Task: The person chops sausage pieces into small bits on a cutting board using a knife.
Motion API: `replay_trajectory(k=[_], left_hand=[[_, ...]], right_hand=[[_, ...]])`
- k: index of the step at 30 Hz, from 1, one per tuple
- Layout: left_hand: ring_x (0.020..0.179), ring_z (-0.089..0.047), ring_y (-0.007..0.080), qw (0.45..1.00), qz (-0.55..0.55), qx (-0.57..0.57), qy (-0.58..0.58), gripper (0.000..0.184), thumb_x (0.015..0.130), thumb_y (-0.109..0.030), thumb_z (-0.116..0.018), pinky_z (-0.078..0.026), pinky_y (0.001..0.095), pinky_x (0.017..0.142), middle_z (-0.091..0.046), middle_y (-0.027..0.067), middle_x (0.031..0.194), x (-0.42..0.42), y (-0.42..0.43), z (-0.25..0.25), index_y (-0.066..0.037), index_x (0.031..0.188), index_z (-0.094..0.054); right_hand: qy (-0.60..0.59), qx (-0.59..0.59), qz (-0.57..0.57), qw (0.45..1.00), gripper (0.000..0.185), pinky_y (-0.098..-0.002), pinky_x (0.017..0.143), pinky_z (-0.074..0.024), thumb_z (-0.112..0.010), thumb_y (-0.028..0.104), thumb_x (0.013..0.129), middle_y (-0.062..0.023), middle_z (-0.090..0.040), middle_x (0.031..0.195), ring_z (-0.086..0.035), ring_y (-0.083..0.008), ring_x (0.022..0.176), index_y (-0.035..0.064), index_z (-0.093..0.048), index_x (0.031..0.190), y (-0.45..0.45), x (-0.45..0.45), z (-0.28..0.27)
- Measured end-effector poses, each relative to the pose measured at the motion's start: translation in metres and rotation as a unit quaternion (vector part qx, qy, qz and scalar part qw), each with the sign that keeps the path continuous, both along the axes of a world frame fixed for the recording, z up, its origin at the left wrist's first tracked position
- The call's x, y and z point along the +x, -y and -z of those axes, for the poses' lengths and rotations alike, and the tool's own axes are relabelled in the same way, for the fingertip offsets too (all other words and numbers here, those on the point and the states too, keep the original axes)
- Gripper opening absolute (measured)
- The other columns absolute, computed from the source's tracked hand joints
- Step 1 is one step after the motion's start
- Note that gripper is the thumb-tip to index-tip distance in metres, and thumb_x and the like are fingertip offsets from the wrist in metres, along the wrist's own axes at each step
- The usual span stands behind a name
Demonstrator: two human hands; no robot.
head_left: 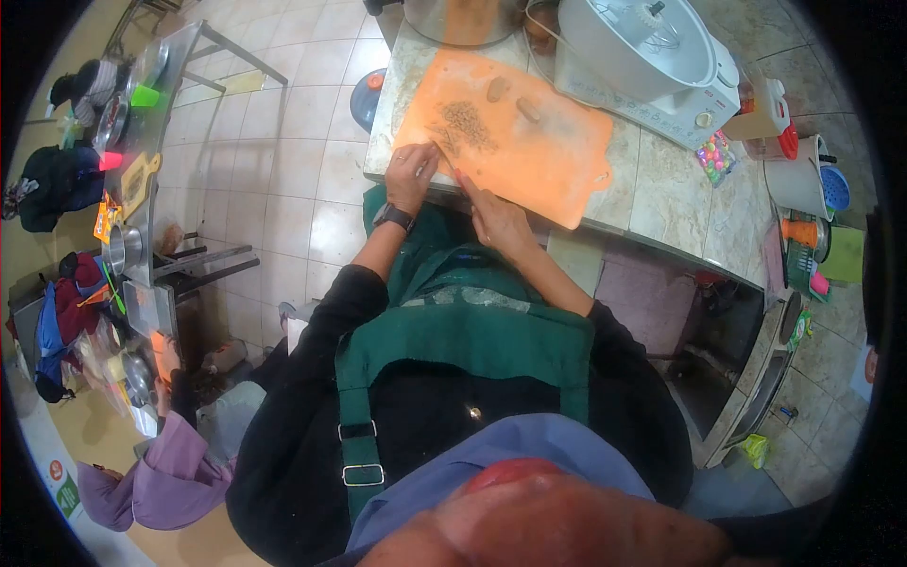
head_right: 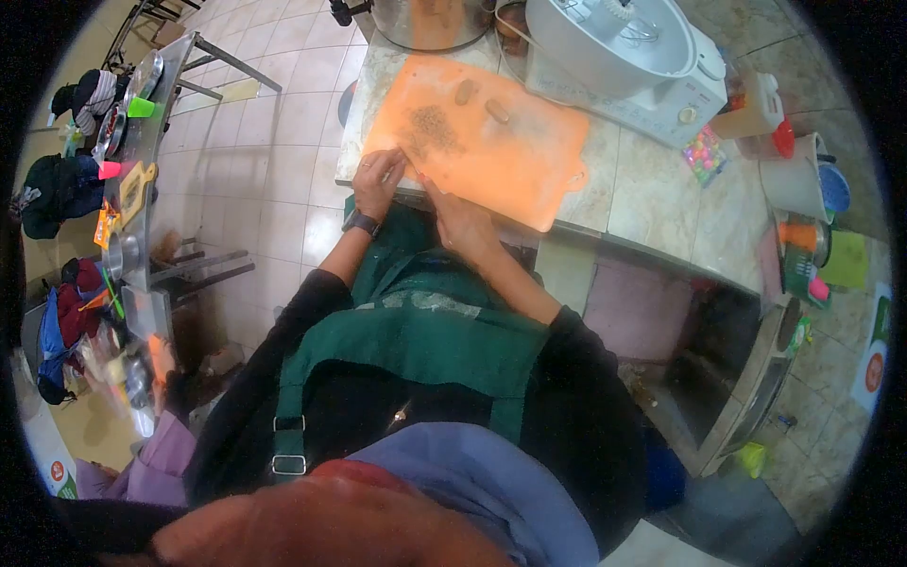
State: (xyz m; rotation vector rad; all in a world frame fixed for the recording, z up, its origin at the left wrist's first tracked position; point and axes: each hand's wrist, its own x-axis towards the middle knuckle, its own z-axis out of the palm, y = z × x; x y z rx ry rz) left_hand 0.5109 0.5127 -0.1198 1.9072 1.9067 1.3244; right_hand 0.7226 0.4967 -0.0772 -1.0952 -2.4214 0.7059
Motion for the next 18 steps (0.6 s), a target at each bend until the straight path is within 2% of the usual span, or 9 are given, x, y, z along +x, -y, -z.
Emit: replay_trajectory(k=[2, 5, 8, 11, 14, 17, 18], left_hand=[[0.090, -0.066, 0.0279, 1.000, 0.003, -0.003, -0.003, 0.016, 0.082, -0.008, -0.075, -0.053, 0.0372, 0.077, -0.070, 0.0083, 0.092, -0.001, 0.001, -0.001, -0.005, 0.098, -0.072], [0.090, -0.066, 0.0281, 1.000, 0.009, -0.003, -0.003, 0.016, 0.083, -0.007, -0.075, -0.053, 0.0377, 0.078, -0.070, 0.0088, 0.093, -0.002, 0.000, 0.000, -0.005, 0.098, -0.072], [0.092, -0.065, 0.0285, 1.000, 0.019, 0.006, -0.004, 0.015, 0.083, -0.007, -0.074, -0.052, 0.0379, 0.080, -0.070, 0.0093, 0.094, -0.002, 0.000, 0.000, -0.004, 0.098, -0.072], [0.093, -0.065, 0.0285, 1.000, 0.011, 0.007, -0.008, 0.014, 0.083, -0.006, -0.074, -0.052, 0.0382, 0.082, -0.070, 0.0089, 0.095, 0.000, 0.000, 0.001, -0.004, 0.097, -0.072], [0.095, -0.065, 0.0278, 0.999, 0.011, 0.020, -0.033, 0.015, 0.082, -0.006, -0.075, -0.052, 0.0377, 0.083, -0.071, 0.0086, 0.099, 0.000, 0.001, 0.003, -0.004, 0.098, -0.072], [0.096, -0.066, 0.0271, 0.999, 0.019, 0.030, -0.039, 0.017, 0.082, -0.006, -0.075, -0.052, 0.0375, 0.084, -0.072, 0.0087, 0.103, -0.002, 0.003, 0.003, -0.005, 0.099, -0.073], [0.096, -0.065, 0.0275, 0.998, 0.023, 0.032, -0.042, 0.015, 0.083, -0.006, -0.074, -0.052, 0.0376, 0.084, -0.072, 0.0086, 0.103, -0.001, 0.003, 0.002, -0.005, 0.098, -0.073]], right_hand=[[0.002, 0.012, -0.001, 1.000, 0.074, -0.0452, 0.066, -0.0544, -0.061, 0.008, 0.084, -0.0129, -0.064, 0.089, -0.066, -0.0328, 0.077, 0.0137, -0.034, 0.153, 0.000, -0.003, 0.000], [-0.006, 0.014, 0.011, 1.000, 0.074, -0.0462, 0.069, -0.0549, -0.059, 0.003, 0.085, -0.0139, -0.064, 0.091, -0.066, -0.0336, 0.077, 0.0139, -0.034, 0.154, -0.001, -0.011, 0.008], [0.017, -0.024, 0.019, 0.999, 0.072, -0.0481, 0.072, -0.0549, -0.058, 0.004, 0.087, -0.0164, -0.066, 0.097, -0.067, -0.0359, 0.081, 0.0131, -0.033, 0.154, -0.006, -0.018, 0.014], [0.025, -0.025, 0.015, 0.999, 0.071, -0.0475, 0.069, -0.0554, -0.057, 0.004, 0.088, -0.0175, -0.066, 0.100, -0.067, -0.0371, 0.079, 0.0137, -0.033, 0.154, -0.005, -0.014, 0.015], [-0.029, 0.008, -0.003, 1.000, 0.072, -0.0466, 0.066, -0.0555, -0.057, 0.005, 0.088, -0.0166, -0.066, 0.101, -0.066, -0.0372, 0.074, 0.0154, -0.032, 0.155, 0.005, 0.003, 0.009], [0.084, -0.073, -0.016, 0.994, 0.073, -0.0453, 0.063, -0.0559, -0.056, 0.005, 0.088, -0.0165, -0.067, 0.106, -0.067, -0.0372, 0.073, 0.0168, -0.031, 0.155, 0.013, 0.017, 0.001], [0.069, -0.077, -0.013, 0.995, 0.073, -0.0458, 0.064, -0.0554, -0.057, 0.006, 0.088, -0.0163, -0.066, 0.107, -0.067, -0.0369, 0.075, 0.0175, -0.031, 0.155, 0.014, 0.018, 0.002]])
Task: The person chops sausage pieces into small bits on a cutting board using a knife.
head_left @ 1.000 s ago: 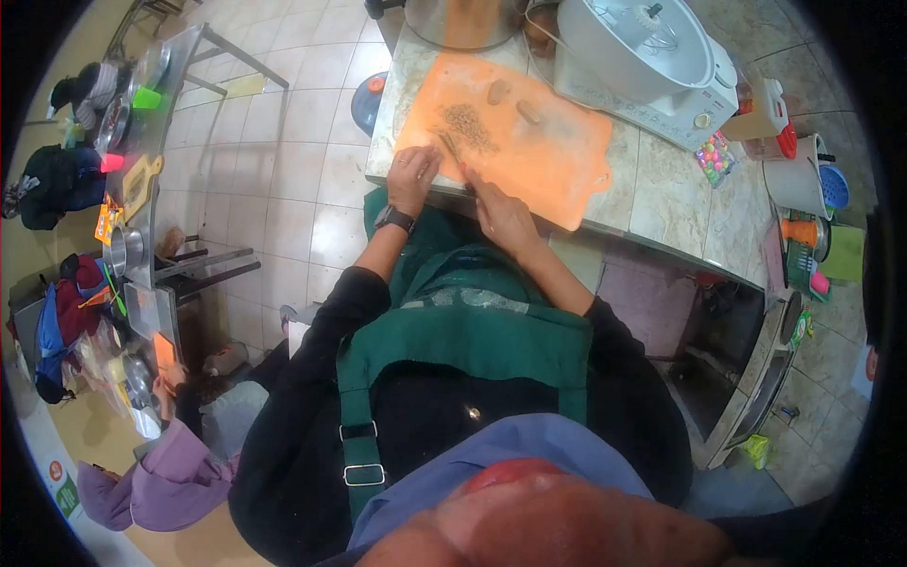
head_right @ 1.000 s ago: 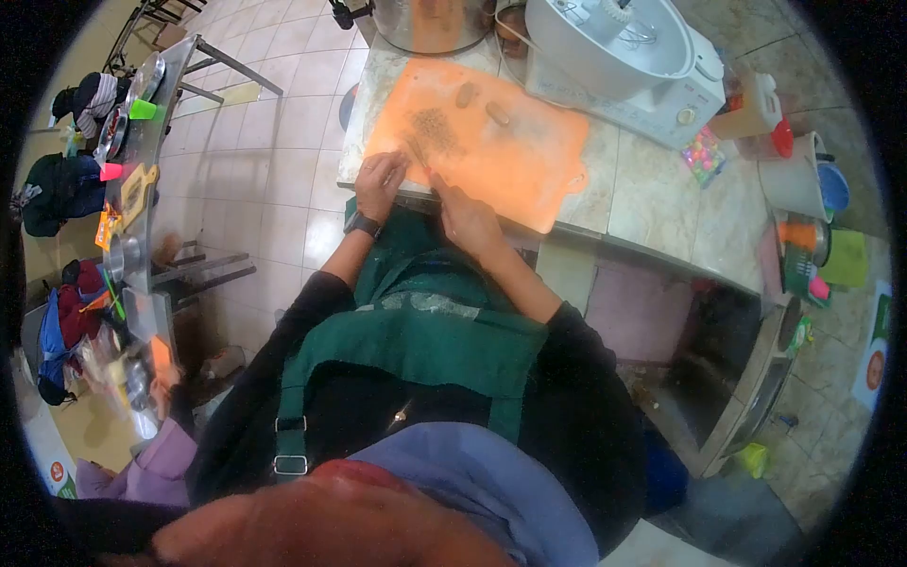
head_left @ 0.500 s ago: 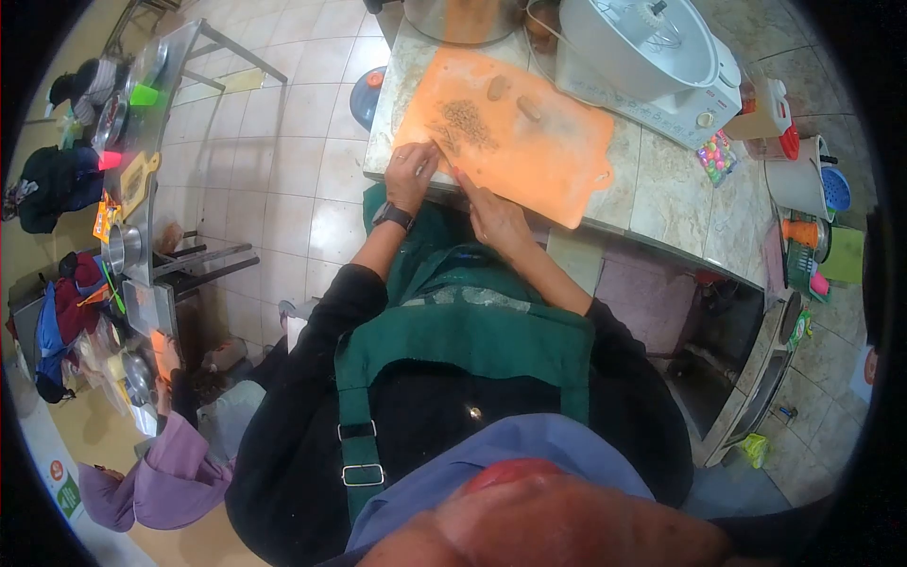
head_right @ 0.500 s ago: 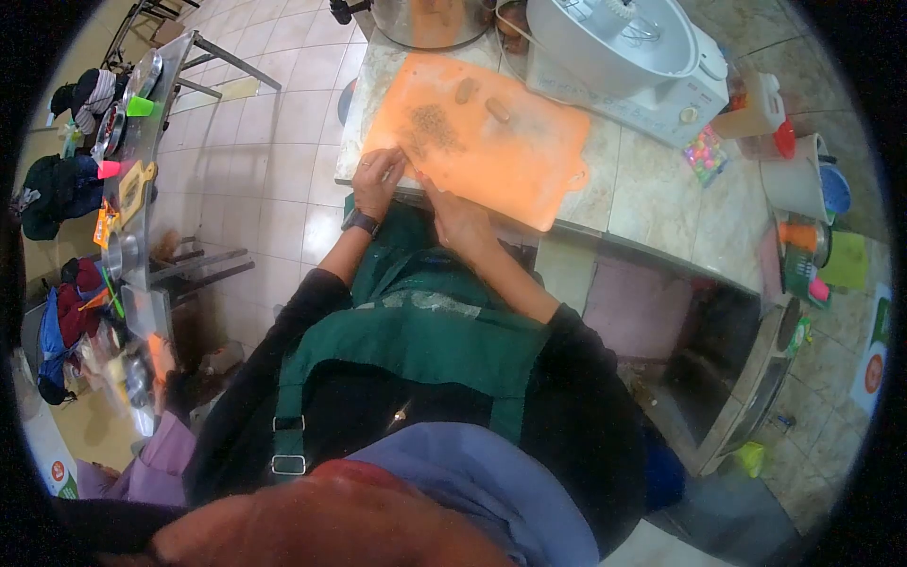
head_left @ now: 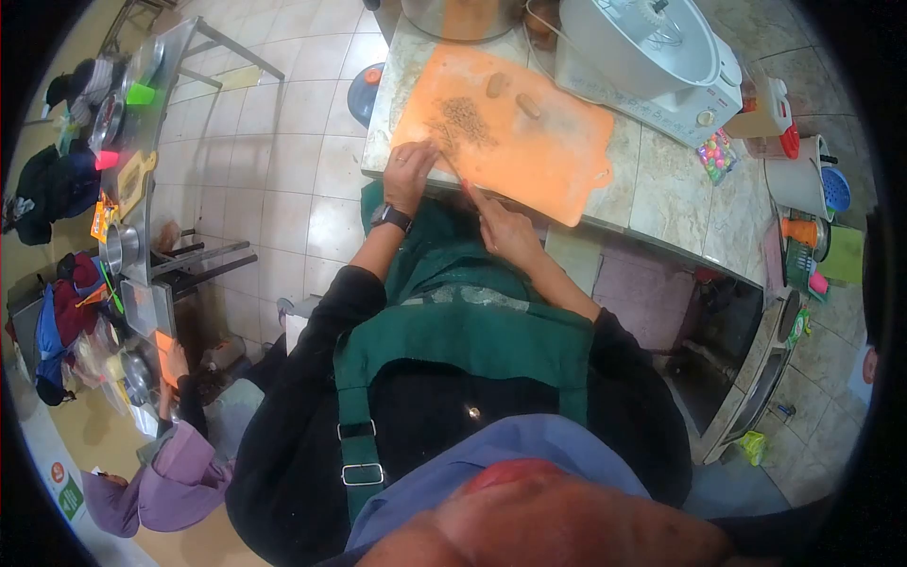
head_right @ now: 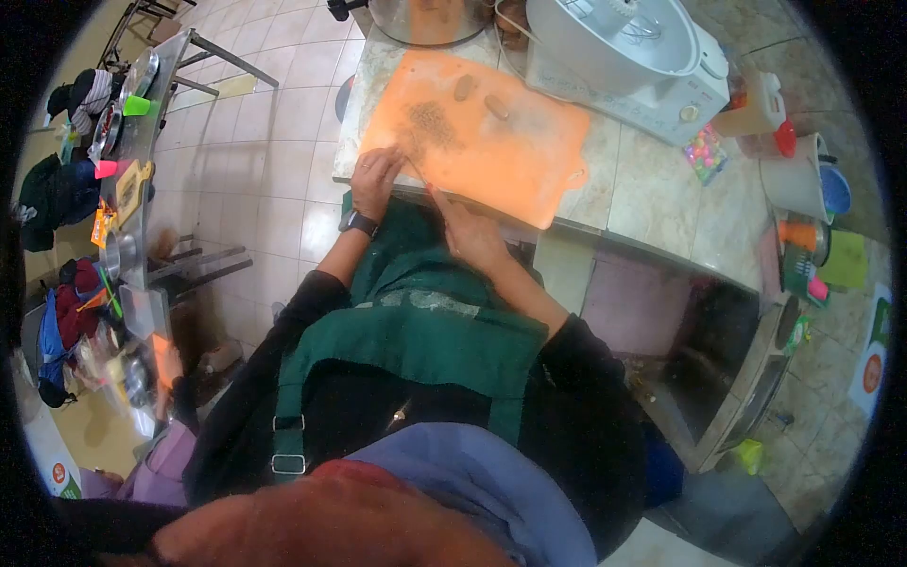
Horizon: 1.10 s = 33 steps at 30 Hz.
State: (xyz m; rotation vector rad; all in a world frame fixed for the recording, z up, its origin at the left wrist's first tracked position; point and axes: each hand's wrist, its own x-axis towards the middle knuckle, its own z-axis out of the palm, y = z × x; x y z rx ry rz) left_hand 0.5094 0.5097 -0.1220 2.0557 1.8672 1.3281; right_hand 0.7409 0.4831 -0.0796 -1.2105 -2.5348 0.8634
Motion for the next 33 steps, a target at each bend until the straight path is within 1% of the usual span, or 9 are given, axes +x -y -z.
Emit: replay_trajectory(k=[5, 11, 14, 17, 20, 23, 26, 29, 33], left_hand=[[0.095, -0.065, 0.0281, 1.000, 0.004, 0.000, 0.010, 0.011, 0.084, -0.008, -0.073, -0.053, 0.0376, 0.083, -0.072, 0.0082, 0.103, -0.002, 0.001, -0.006, -0.006, 0.095, -0.072], [0.092, -0.066, 0.0277, 0.999, -0.020, -0.024, 0.045, 0.010, 0.083, -0.008, -0.074, -0.053, 0.0361, 0.081, -0.072, 0.0081, 0.101, -0.001, 0.000, -0.002, -0.006, 0.093, -0.072], [0.095, -0.067, 0.0270, 0.997, -0.020, -0.046, 0.050, 0.017, 0.083, -0.006, -0.073, -0.053, 0.0359, 0.084, -0.073, 0.0093, 0.100, -0.002, 0.002, -0.004, -0.004, 0.100, -0.073], [0.094, -0.067, 0.0271, 0.996, -0.026, -0.053, 0.062, 0.017, 0.083, -0.006, -0.074, -0.053, 0.0360, 0.083, -0.073, 0.0092, 0.099, 0.000, 0.003, -0.005, -0.004, 0.100, -0.073], [0.090, -0.065, 0.0276, 0.998, -0.027, -0.033, 0.050, 0.009, 0.084, -0.008, -0.073, -0.053, 0.0367, 0.080, -0.072, 0.0084, 0.099, 0.000, 0.001, -0.003, -0.006, 0.092, -0.072], [0.091, -0.065, 0.0276, 0.999, -0.014, -0.025, 0.039, 0.008, 0.085, -0.009, -0.072, -0.053, 0.0365, 0.080, -0.072, 0.0083, 0.099, -0.002, 0.001, -0.002, -0.006, 0.092, -0.072], [0.095, -0.066, 0.0281, 0.998, -0.015, -0.045, 0.032, 0.016, 0.085, -0.007, -0.073, -0.053, 0.0365, 0.083, -0.072, 0.0093, 0.102, -0.002, 0.004, -0.004, -0.005, 0.100, -0.073], [0.096, -0.066, 0.0279, 0.997, -0.019, -0.046, 0.051, 0.014, 0.085, -0.007, -0.073, -0.054, 0.0368, 0.082, -0.072, 0.0094, 0.103, 0.000, 0.004, -0.007, -0.005, 0.099, -0.073], [0.097, -0.066, 0.0272, 0.994, -0.040, -0.058, 0.088, 0.011, 0.085, -0.009, -0.073, -0.054, 0.0362, 0.082, -0.072, 0.0096, 0.105, 0.004, 0.006, -0.003, -0.004, 0.096, -0.073]], right_hand=[[-0.109, 0.038, 0.021, 0.993, 0.073, -0.0467, 0.067, -0.0550, -0.056, 0.008, 0.088, -0.0173, -0.065, 0.114, -0.067, -0.0370, 0.084, 0.0188, -0.030, 0.155, -0.006, -0.011, -0.002], [-0.128, 0.055, 0.014, 0.990, 0.073, -0.0478, 0.069, -0.0553, -0.056, 0.008, 0.088, -0.0180, -0.065, 0.114, -0.067, -0.0380, 0.084, 0.0184, -0.028, 0.155, -0.010, -0.018, 0.003], [-0.107, 0.037, 0.015, 0.993, 0.075, -0.0485, 0.068, -0.0551, -0.057, 0.009, 0.088, -0.0173, -0.066, 0.110, -0.067, -0.0386, 0.081, 0.0186, -0.027, 0.156, -0.009, -0.018, 0.006], [-0.051, 0.012, 0.007, 0.999, 0.075, -0.0463, 0.072, -0.0567, -0.057, 0.005, 0.087, -0.0173, -0.065, 0.113, -0.068, -0.0374, 0.088, 0.0165, -0.028, 0.156, -0.009, -0.020, 0.003], [-0.049, 0.020, 0.011, 0.999, 0.076, -0.0469, 0.073, -0.0562, -0.057, 0.005, 0.087, -0.0184, -0.065, 0.107, -0.068, -0.0379, 0.085, 0.0161, -0.027, 0.156, -0.013, -0.030, 0.013], [-0.029, 0.019, 0.020, 0.999, 0.076, -0.0471, 0.073, -0.0557, -0.057, 0.006, 0.087, -0.0188, -0.065, 0.103, -0.067, -0.0379, 0.083, 0.0160, -0.027, 0.156, -0.018, -0.039, 0.015], [-0.047, 0.031, 0.010, 0.998, 0.076, -0.0472, 0.069, -0.0555, -0.057, 0.006, 0.087, -0.0178, -0.065, 0.100, -0.067, -0.0381, 0.080, 0.0168, -0.027, 0.156, -0.018, -0.033, 0.015], [-0.098, 0.042, 0.003, 0.994, 0.076, -0.0477, 0.066, -0.0552, -0.057, 0.006, 0.087, -0.0161, -0.065, 0.096, -0.066, -0.0385, 0.075, 0.0172, -0.027, 0.156, -0.007, -0.017, 0.009], [-0.010, -0.015, -0.003, 1.000, 0.077, -0.0495, 0.066, -0.0538, -0.058, 0.008, 0.086, -0.0165, -0.065, 0.102, -0.066, -0.0377, 0.076, 0.0180, -0.027, 0.156, 0.000, -0.002, -0.002]])
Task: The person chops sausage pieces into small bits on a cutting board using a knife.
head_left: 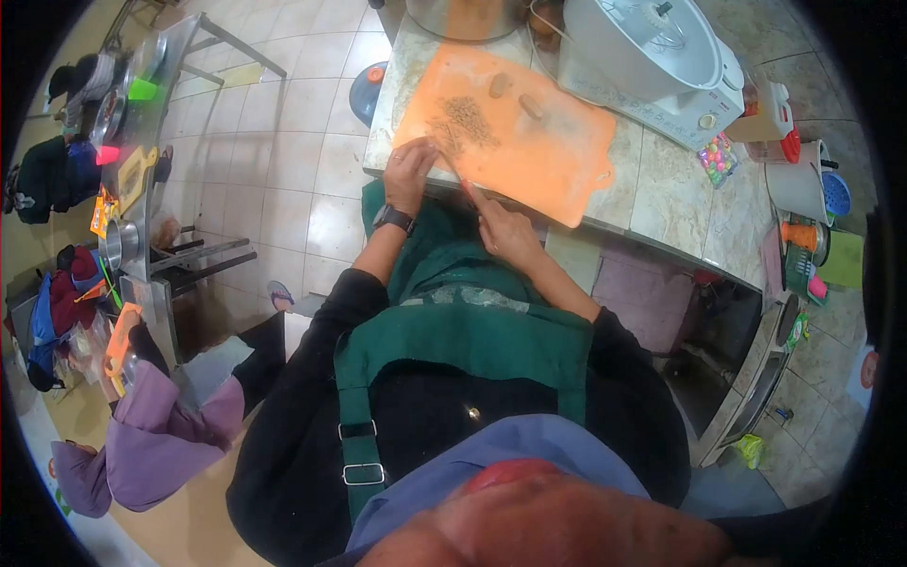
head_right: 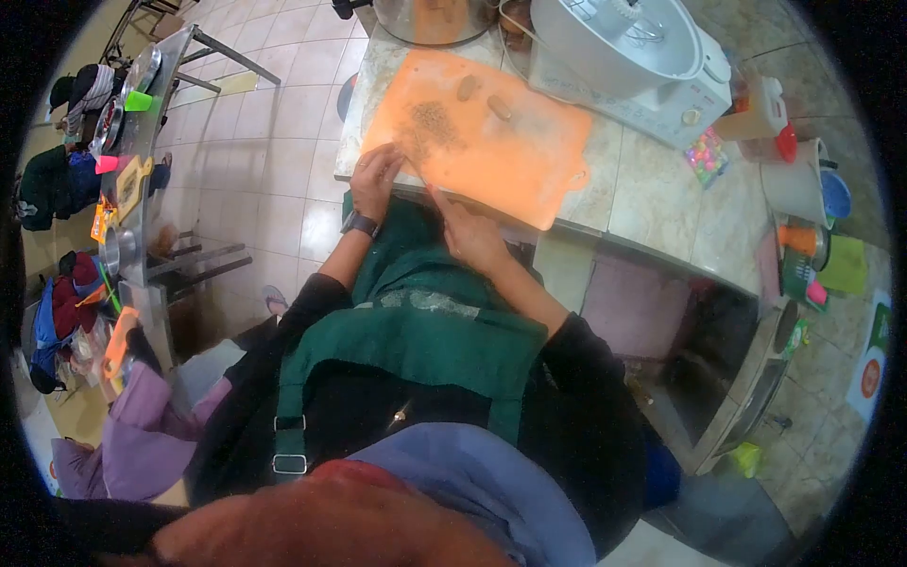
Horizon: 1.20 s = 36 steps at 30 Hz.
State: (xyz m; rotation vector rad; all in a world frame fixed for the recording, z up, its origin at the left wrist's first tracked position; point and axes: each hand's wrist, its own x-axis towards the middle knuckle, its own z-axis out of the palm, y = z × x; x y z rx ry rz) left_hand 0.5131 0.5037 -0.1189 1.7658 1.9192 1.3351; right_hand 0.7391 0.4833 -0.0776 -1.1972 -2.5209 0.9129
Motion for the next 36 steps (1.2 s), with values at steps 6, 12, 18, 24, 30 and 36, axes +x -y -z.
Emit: replay_trajectory(k=[6, 12, 18, 24, 30, 36], left_hand=[[0.096, -0.067, 0.0277, 1.000, -0.005, -0.009, 0.023, 0.010, 0.085, -0.010, -0.073, -0.053, 0.0365, 0.084, -0.073, 0.0097, 0.103, 0.000, -0.002, -0.004, -0.004, 0.093, -0.072], [0.095, -0.067, 0.0263, 1.000, -0.008, -0.005, 0.023, 0.011, 0.084, -0.011, -0.074, -0.053, 0.0363, 0.084, -0.073, 0.0083, 0.100, -0.001, -0.003, -0.001, -0.004, 0.093, -0.072], [0.094, -0.067, 0.0265, 0.999, 0.003, -0.024, 0.033, 0.012, 0.084, -0.011, -0.074, -0.053, 0.0364, 0.082, -0.073, 0.0078, 0.100, -0.005, -0.002, 0.000, -0.004, 0.093, -0.072], [0.094, -0.067, 0.0265, 1.000, 0.020, -0.005, -0.012, 0.014, 0.085, -0.009, -0.074, -0.054, 0.0364, 0.082, -0.073, 0.0080, 0.101, -0.007, 0.001, -0.003, -0.004, 0.098, -0.072], [0.094, -0.067, 0.0261, 1.000, 0.006, 0.001, -0.029, 0.015, 0.086, -0.010, -0.073, -0.053, 0.0360, 0.082, -0.074, 0.0077, 0.102, -0.003, 0.003, -0.007, -0.006, 0.099, -0.073], [0.093, -0.067, 0.0259, 1.000, 0.001, -0.013, 0.001, 0.013, 0.086, -0.012, -0.073, -0.053, 0.0356, 0.081, -0.074, 0.0074, 0.100, -0.004, 0.001, -0.003, -0.006, 0.098, -0.073]], right_hand=[[-0.115, 0.054, 0.020, 0.992, 0.074, -0.0475, 0.071, -0.0553, -0.056, 0.009, 0.088, -0.0178, -0.066, 0.112, -0.067, -0.0367, 0.086, 0.0186, -0.028, 0.156, -0.007, -0.012, 0.010], [-0.110, 0.058, 0.011, 0.992, 0.076, -0.0464, 0.071, -0.0554, -0.057, 0.008, 0.087, -0.0181, -0.066, 0.108, -0.067, -0.0359, 0.085, 0.0190, -0.027, 0.156, -0.010, -0.017, 0.007], [-0.049, 0.027, 0.017, 0.998, 0.074, -0.0472, 0.072, -0.0554, -0.058, 0.004, 0.087, -0.0184, -0.066, 0.106, -0.067, -0.0377, 0.085, 0.0161, -0.031, 0.155, -0.013, -0.026, 0.010], [-0.044, 0.040, 0.019, 0.998, 0.076, -0.0488, 0.072, -0.0544, -0.058, 0.004, 0.086, -0.0168, -0.066, 0.097, -0.066, -0.0381, 0.081, 0.0156, -0.029, 0.155, -0.019, -0.037, 0.011], [-0.058, 0.037, 0.002, 0.998, 0.077, -0.0479, 0.068, -0.0554, -0.058, 0.003, 0.085, -0.0166, -0.066, 0.099, -0.066, -0.0386, 0.077, 0.0164, -0.029, 0.155, -0.003, -0.009, 0.005], [-0.078, 0.062, 0.005, 0.995, 0.074, -0.0478, 0.069, -0.0556, -0.058, 0.004, 0.086, -0.0173, -0.066, 0.104, -0.067, -0.0389, 0.078, 0.0162, -0.032, 0.154, -0.015, -0.017, 0.009]])
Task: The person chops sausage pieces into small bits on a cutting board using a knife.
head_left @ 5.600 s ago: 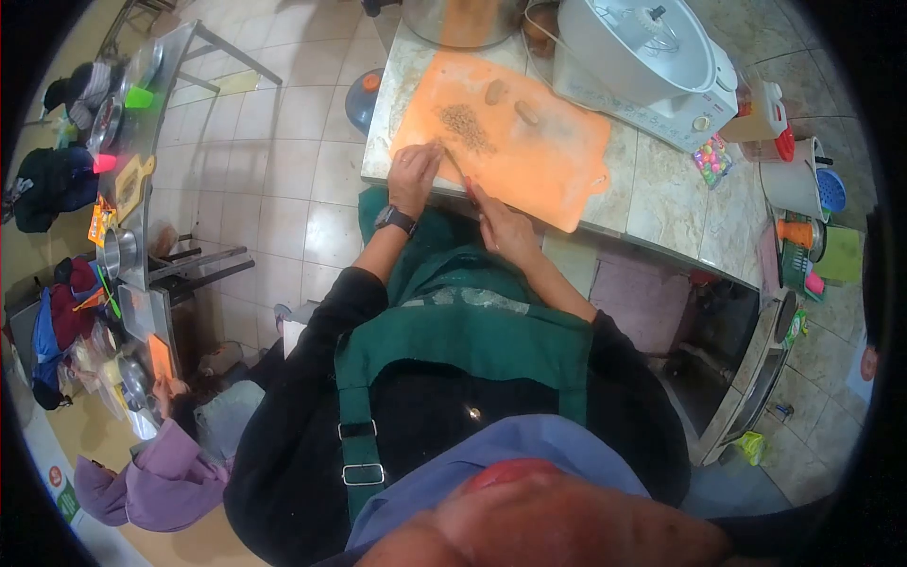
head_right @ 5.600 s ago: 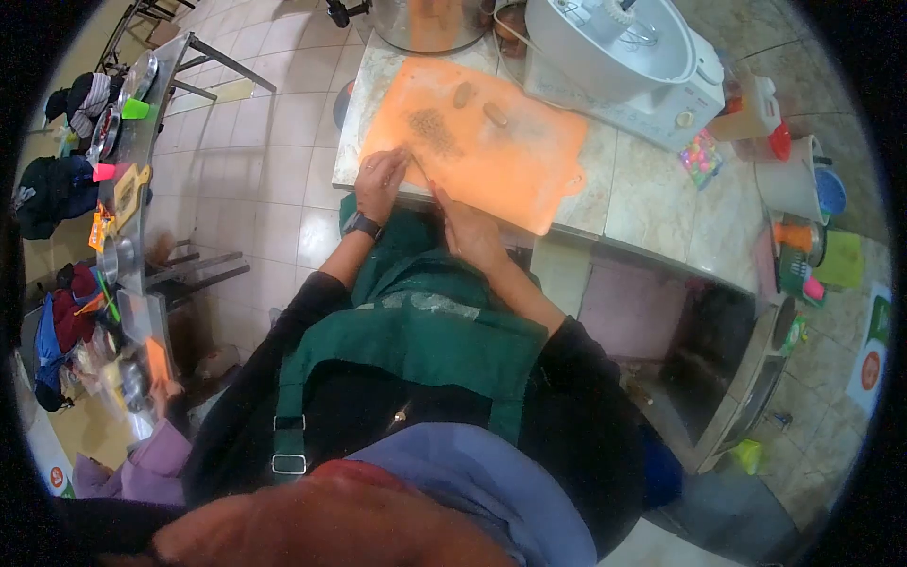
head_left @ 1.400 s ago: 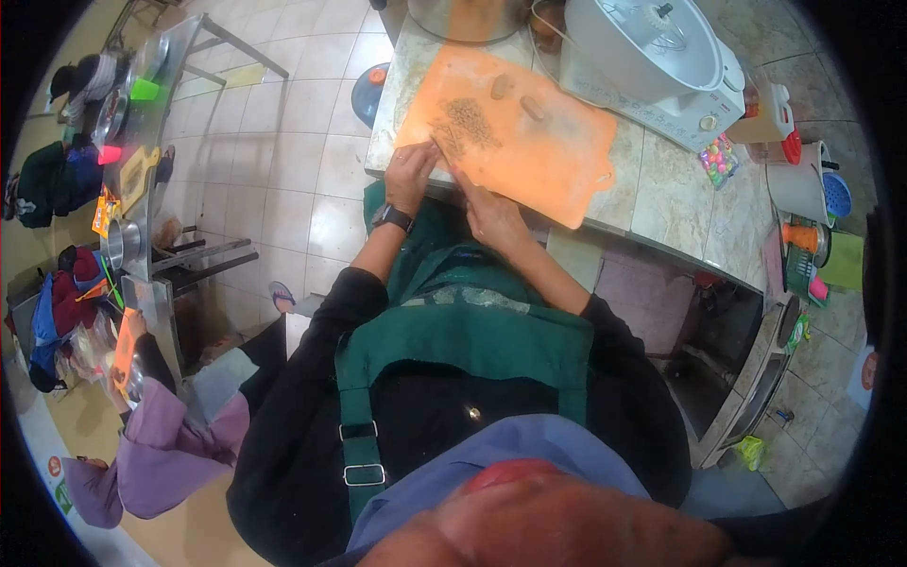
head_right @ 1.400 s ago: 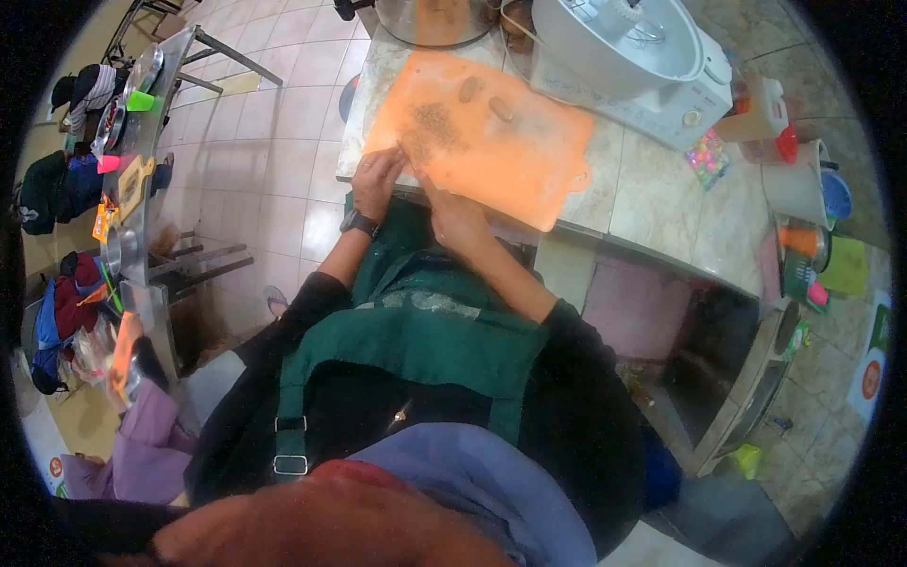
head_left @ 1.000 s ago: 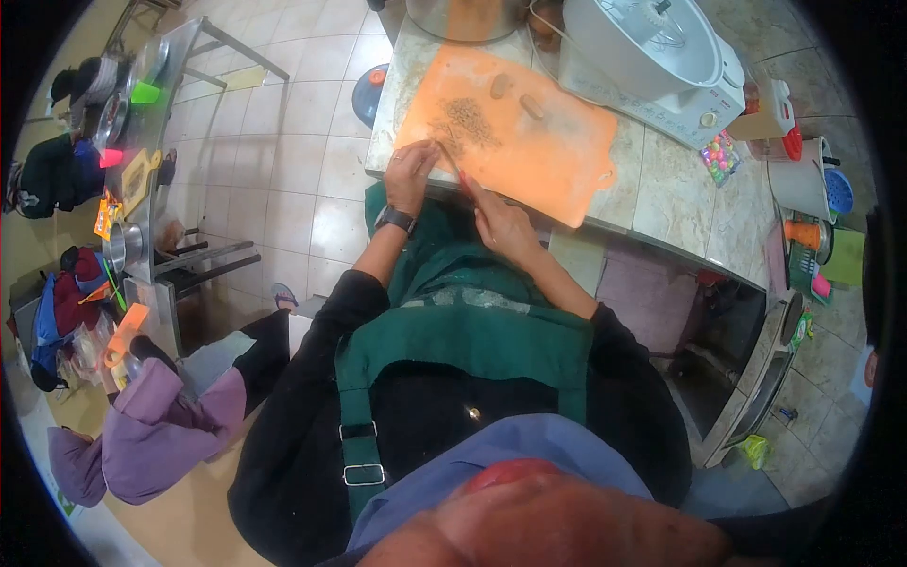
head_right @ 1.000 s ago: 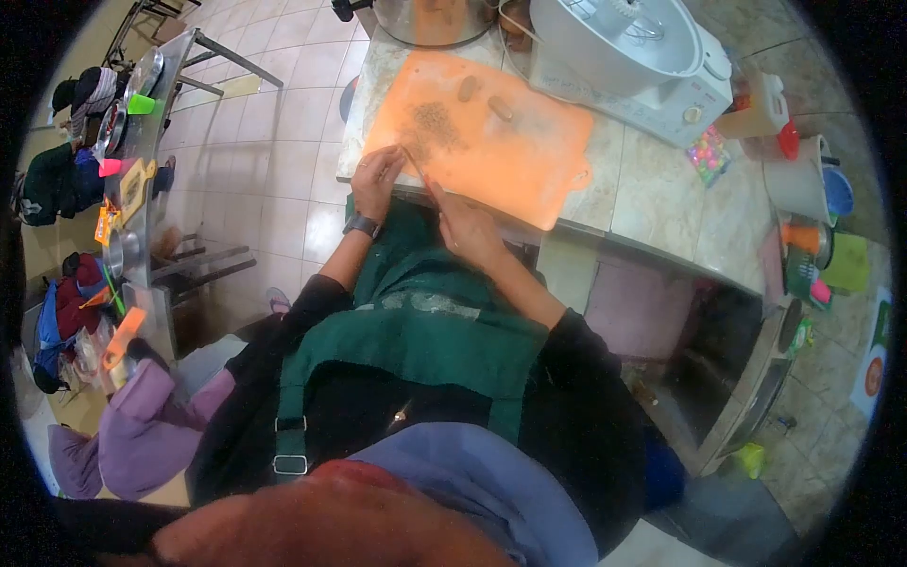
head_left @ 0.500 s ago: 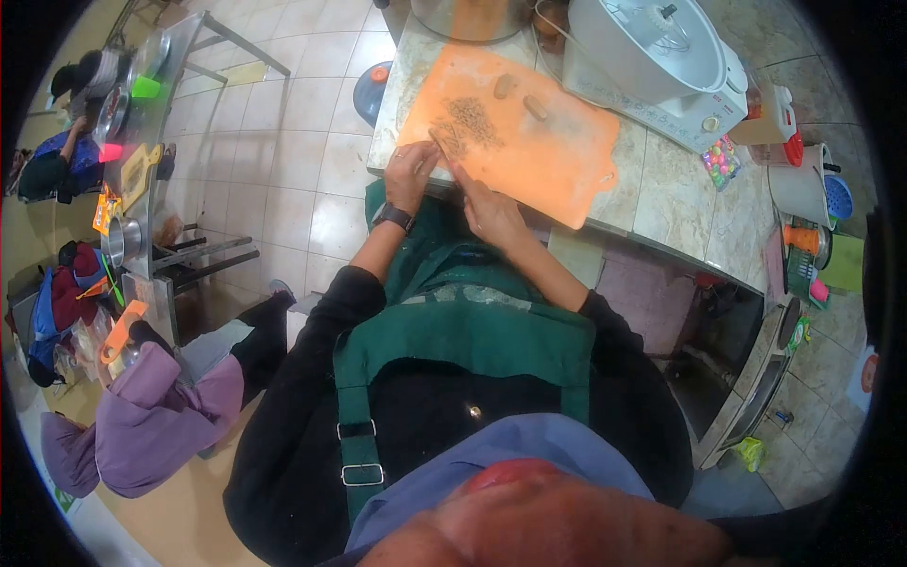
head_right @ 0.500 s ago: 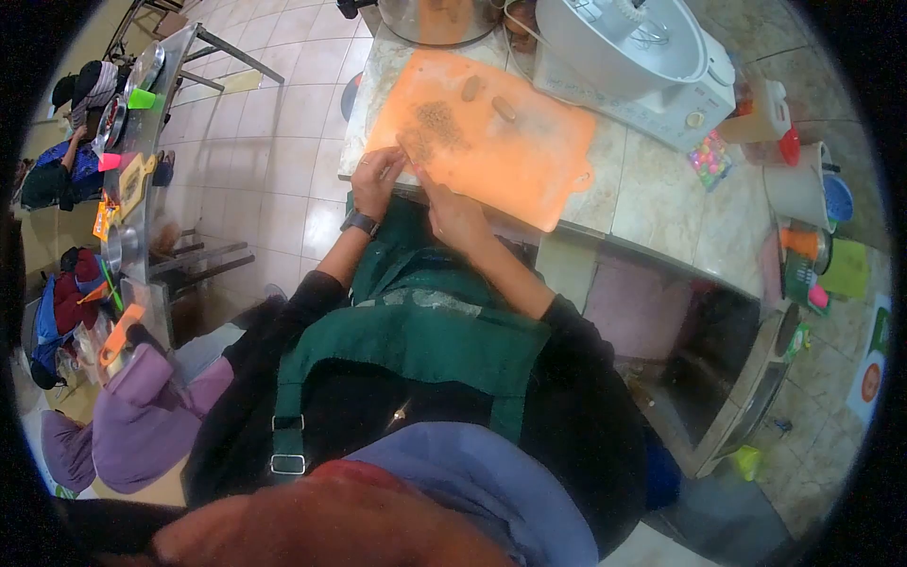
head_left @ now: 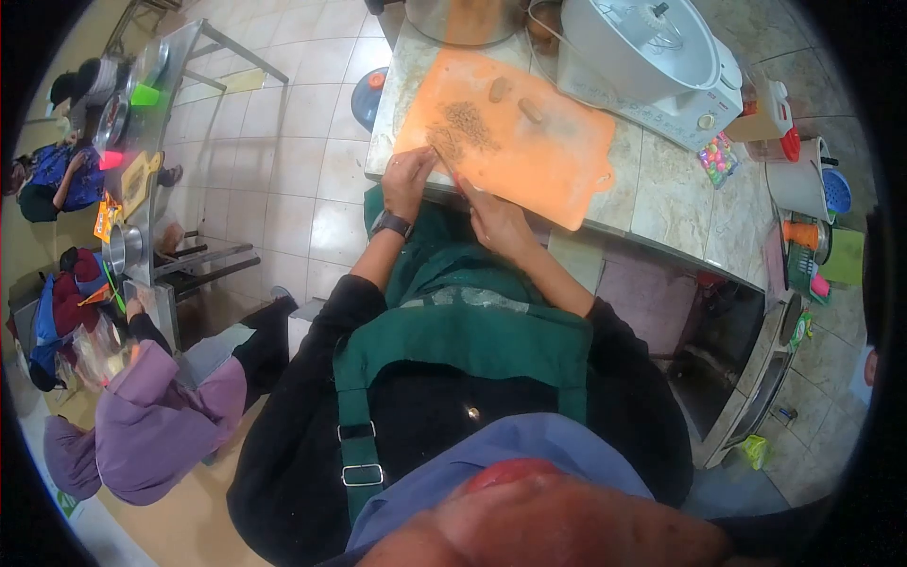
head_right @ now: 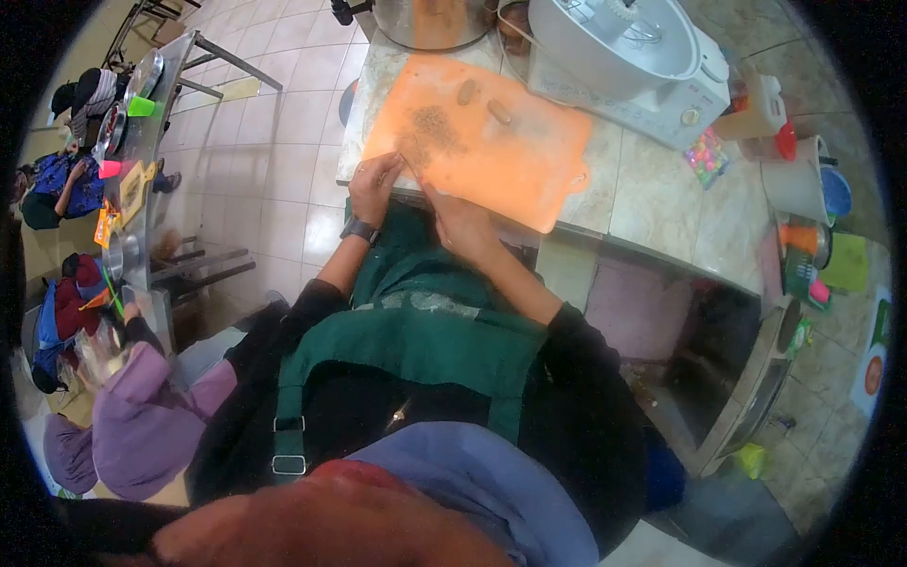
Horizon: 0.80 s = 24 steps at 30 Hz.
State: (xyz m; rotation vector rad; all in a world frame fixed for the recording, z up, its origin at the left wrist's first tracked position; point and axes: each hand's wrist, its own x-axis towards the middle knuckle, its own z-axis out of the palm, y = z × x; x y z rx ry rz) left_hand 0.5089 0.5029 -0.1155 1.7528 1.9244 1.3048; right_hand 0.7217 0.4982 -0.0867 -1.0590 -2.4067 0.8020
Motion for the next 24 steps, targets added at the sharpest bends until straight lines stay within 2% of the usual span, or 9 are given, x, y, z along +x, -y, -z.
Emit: replay_trajectory(k=[2, 5, 8, 11, 14, 24], left_hand=[[0.092, -0.069, 0.0248, 1.000, 0.002, -0.003, -0.019, 0.018, 0.086, -0.011, -0.074, -0.055, 0.0348, 0.079, -0.074, 0.0087, 0.099, -0.002, 0.000, 0.001, -0.005, 0.103, -0.073], [0.092, -0.069, 0.0246, 1.000, 0.004, -0.006, -0.020, 0.019, 0.085, -0.010, -0.075, -0.056, 0.0341, 0.079, -0.074, 0.0088, 0.098, -0.002, -0.002, 0.000, -0.005, 0.103, -0.073], [0.091, -0.069, 0.0245, 1.000, 0.003, -0.008, -0.012, 0.018, 0.085, -0.009, -0.075, -0.056, 0.0339, 0.079, -0.074, 0.0090, 0.098, 0.001, -0.007, 0.000, -0.005, 0.102, -0.073], [0.091, -0.069, 0.0242, 1.000, 0.001, -0.010, 0.000, 0.018, 0.084, -0.008, -0.075, -0.056, 0.0337, 0.079, -0.074, 0.0093, 0.098, 0.004, -0.011, 0.000, -0.005, 0.101, -0.073], [0.090, -0.069, 0.0242, 1.000, -0.005, -0.005, 0.018, 0.017, 0.084, -0.008, -0.075, -0.056, 0.0336, 0.078, -0.074, 0.0095, 0.097, 0.006, -0.013, 0.002, -0.004, 0.100, -0.073], [0.088, -0.068, 0.0256, 1.000, 0.001, 0.009, -0.005, 0.017, 0.085, -0.009, -0.075, -0.055, 0.0349, 0.076, -0.073, 0.0096, 0.095, 0.005, -0.013, 0.003, -0.004, 0.101, -0.072]], right_hand=[[-0.008, 0.023, 0.007, 1.000, 0.072, -0.0480, 0.070, -0.0555, -0.057, 0.004, 0.087, -0.0182, -0.066, 0.106, -0.067, -0.0393, 0.080, 0.0169, -0.033, 0.154, -0.007, -0.006, 0.000], [0.007, -0.007, 0.036, 0.999, 0.068, -0.0484, 0.066, -0.0536, -0.057, 0.009, 0.089, -0.0179, -0.065, 0.094, -0.065, -0.0378, 0.075, 0.0163, -0.034, 0.153, -0.011, -0.004, -0.007], [0.035, -0.048, 0.044, 0.997, 0.071, -0.0479, 0.073, -0.0553, -0.056, 0.003, 0.088, -0.0179, -0.067, 0.106, -0.067, -0.0390, 0.085, 0.0205, -0.034, 0.153, -0.012, 0.002, -0.009], [-0.036, -0.005, 0.037, 0.999, 0.072, -0.0474, 0.073, -0.0553, -0.057, 0.003, 0.087, -0.0165, -0.067, 0.102, -0.067, -0.0379, 0.084, 0.0208, -0.035, 0.153, -0.008, 0.004, -0.005], [-0.040, 0.021, 0.027, 0.999, 0.071, -0.0461, 0.067, -0.0533, -0.059, 0.006, 0.086, -0.0155, -0.064, 0.087, -0.065, -0.0358, 0.075, 0.0155, -0.037, 0.153, -0.003, 0.000, -0.006], [-0.016, 0.038, 0.035, 0.999, 0.069, -0.0460, 0.068, -0.0526, -0.059, 0.005, 0.086, -0.0161, -0.064, 0.088, -0.064, -0.0354, 0.076, 0.0132, -0.037, 0.151, -0.001, -0.005, -0.005]])
